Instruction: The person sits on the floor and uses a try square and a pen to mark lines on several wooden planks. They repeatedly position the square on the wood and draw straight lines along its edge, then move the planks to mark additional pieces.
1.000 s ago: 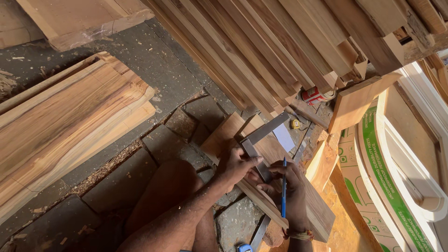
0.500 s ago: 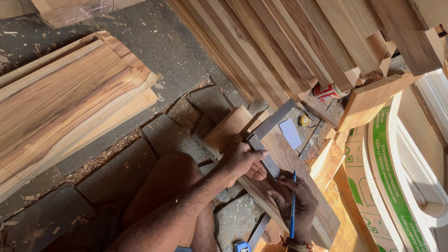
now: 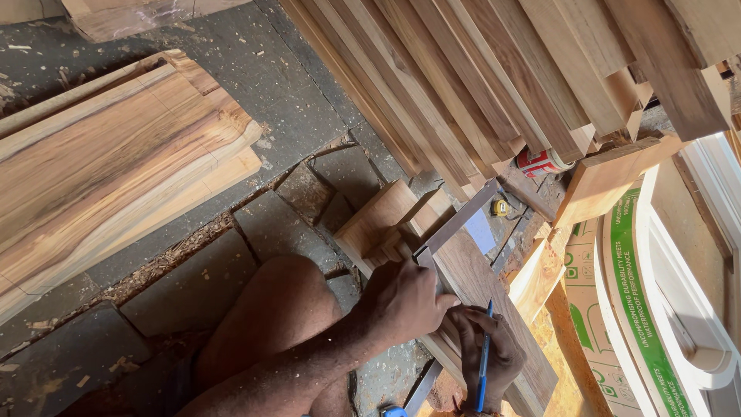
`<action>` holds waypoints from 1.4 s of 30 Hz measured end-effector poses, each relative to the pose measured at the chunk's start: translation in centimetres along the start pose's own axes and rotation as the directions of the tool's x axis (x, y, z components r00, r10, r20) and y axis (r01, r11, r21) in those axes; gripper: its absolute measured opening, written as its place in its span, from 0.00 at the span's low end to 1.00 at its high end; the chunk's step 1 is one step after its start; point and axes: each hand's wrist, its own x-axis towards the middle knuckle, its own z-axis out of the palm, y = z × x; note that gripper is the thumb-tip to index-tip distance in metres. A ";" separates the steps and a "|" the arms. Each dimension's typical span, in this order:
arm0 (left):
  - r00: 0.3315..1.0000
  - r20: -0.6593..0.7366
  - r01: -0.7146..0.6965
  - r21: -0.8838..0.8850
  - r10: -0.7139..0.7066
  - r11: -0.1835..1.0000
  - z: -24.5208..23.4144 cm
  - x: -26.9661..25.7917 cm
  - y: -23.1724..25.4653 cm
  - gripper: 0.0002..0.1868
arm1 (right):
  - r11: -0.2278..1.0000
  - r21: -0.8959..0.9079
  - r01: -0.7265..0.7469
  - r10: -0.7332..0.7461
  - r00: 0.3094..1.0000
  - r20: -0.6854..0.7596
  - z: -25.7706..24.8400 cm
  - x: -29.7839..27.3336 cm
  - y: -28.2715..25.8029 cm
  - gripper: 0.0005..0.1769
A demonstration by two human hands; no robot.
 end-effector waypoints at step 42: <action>0.770 0.058 -0.638 0.042 0.636 0.769 -2.8 2.9 -0.2 0.12 | 0.801 0.584 -0.134 0.100 0.991 0.092 -2.5 10.8 -3.2 0.17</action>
